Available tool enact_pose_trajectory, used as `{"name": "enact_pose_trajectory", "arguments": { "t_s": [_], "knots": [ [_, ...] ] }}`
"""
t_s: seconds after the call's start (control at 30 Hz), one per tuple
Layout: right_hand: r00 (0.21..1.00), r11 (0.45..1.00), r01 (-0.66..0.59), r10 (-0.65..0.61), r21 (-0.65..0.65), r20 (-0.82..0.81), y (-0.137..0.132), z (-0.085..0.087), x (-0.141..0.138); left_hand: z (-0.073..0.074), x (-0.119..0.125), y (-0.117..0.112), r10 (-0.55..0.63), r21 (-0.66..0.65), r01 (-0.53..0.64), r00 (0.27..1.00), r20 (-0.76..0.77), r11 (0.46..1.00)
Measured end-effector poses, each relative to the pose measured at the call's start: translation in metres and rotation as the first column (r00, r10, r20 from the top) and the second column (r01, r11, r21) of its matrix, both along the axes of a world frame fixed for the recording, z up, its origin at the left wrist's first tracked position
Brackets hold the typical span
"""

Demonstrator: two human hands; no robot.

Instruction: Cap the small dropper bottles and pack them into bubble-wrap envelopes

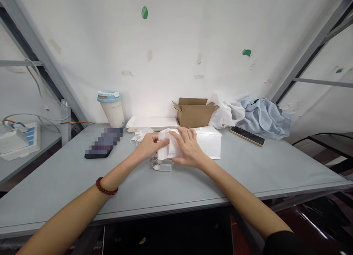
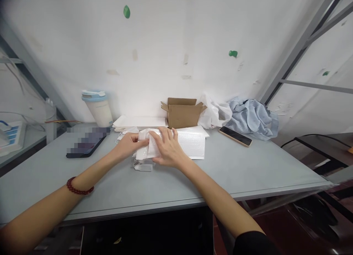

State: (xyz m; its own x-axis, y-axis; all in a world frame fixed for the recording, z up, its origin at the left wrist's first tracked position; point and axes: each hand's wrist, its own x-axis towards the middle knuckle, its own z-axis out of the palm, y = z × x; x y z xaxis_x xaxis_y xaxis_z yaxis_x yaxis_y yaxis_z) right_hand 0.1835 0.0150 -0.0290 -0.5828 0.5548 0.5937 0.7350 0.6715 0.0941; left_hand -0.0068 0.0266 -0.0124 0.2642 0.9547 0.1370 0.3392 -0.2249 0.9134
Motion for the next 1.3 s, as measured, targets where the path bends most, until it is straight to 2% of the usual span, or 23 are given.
{"name": "enact_pose_trajectory", "arguments": {
  "t_s": [0.23,0.43,0.5,0.57,0.63,0.8,0.93,1.1,1.2,1.3],
  "knots": [
    [0.999,1.0,-0.006,0.006,0.011,-0.043,0.006,0.001,0.005,0.008,-0.005,0.004,0.168,0.081,-0.164,0.984,-0.051,0.983],
    [0.987,0.994,0.111,-0.11,0.002,-0.119,0.014,0.007,0.015,0.026,-0.025,0.008,0.196,0.084,-0.185,0.967,-0.161,0.979],
    [0.973,0.986,0.169,-0.168,-0.006,-0.156,0.018,0.009,0.02,0.03,-0.03,0.008,0.131,0.05,-0.123,0.963,-0.234,0.991],
    [0.956,0.975,0.222,-0.221,-0.019,-0.191,0.021,0.011,0.026,0.032,-0.034,0.008,-0.009,-0.023,0.002,0.946,-0.324,1.0],
    [0.939,0.965,0.262,-0.263,-0.035,-0.222,0.025,0.012,0.031,0.033,-0.037,0.007,-0.158,-0.119,0.119,0.897,-0.412,0.986],
    [0.919,0.953,0.283,-0.3,-0.105,-0.254,0.031,0.011,0.037,0.035,-0.038,0.002,-0.319,-0.254,0.216,0.806,-0.498,0.943],
    [0.922,0.955,0.261,-0.289,-0.139,-0.258,0.03,0.01,0.036,0.03,-0.035,0.0,-0.342,-0.298,0.203,0.759,-0.554,0.933],
    [0.926,0.961,0.241,-0.27,-0.138,-0.263,0.029,0.01,0.034,0.02,-0.029,-0.001,-0.348,-0.293,0.22,0.782,-0.517,0.93],
    [0.929,0.958,0.237,-0.272,-0.162,-0.251,0.029,0.009,0.034,0.023,-0.03,-0.003,-0.333,-0.283,0.213,0.802,-0.497,0.935],
    [0.936,0.953,0.233,-0.273,-0.192,-0.221,0.029,0.01,0.033,0.034,-0.032,-0.005,-0.317,-0.266,0.216,0.841,-0.438,0.94]
  ]
}}
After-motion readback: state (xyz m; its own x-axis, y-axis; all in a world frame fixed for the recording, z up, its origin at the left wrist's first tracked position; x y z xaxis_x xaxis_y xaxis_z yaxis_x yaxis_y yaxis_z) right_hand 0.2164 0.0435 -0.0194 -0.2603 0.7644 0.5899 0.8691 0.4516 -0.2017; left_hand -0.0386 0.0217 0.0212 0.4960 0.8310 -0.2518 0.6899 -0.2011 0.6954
